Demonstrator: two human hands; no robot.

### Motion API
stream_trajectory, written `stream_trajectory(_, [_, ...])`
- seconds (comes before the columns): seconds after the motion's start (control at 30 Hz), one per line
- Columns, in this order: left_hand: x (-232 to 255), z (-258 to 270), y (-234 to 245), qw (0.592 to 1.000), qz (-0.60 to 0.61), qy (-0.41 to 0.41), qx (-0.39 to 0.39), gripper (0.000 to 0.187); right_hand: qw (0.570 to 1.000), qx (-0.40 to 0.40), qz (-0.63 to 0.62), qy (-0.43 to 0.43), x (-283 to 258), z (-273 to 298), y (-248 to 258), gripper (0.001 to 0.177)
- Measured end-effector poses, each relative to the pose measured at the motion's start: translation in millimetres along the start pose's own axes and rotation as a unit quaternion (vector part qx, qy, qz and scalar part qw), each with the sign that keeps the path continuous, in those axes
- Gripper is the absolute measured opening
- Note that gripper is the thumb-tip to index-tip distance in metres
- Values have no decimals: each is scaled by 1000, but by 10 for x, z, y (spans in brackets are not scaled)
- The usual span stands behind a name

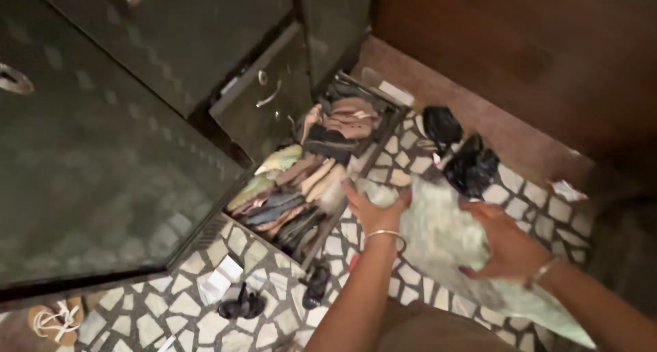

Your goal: Organizing various pairs of shoes and sandals in a drawer and a storage bag.

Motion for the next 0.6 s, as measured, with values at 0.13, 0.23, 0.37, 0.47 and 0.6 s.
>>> stream_trajectory(0.13, [-195,-318,-78,972,-6,128,-197,56,981,-47,15,187,-286,-591,382,103])
stream_trajectory(0.23, [-84,-324,9,882,118,365,-273,49,957,-101,38,271,-369,-1081,268,113])
stream_trajectory(0.37, [-774,-635,317,814,311,436,-222,60,920,-138,14,368,-384,-1540,-130,104])
stream_trajectory(0.47, [-770,-916,439,754,527,302,-250,47,889,-196,-27,414,-343,-1926,-513,84])
stream_trajectory(0.6, [-838,-1269,633,888,335,301,-93,58,847,-220,65,480,138,-2402,-1426,75])
Point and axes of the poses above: each hand's wrist, its own z-axis away from the middle knuckle, its own y-axis out of the back of the hand, x = y × z, the point moved 4 cm from there along -z, towards the middle knuckle, and after that the axes turned 8 degrees about z, right-handed, at the moved point
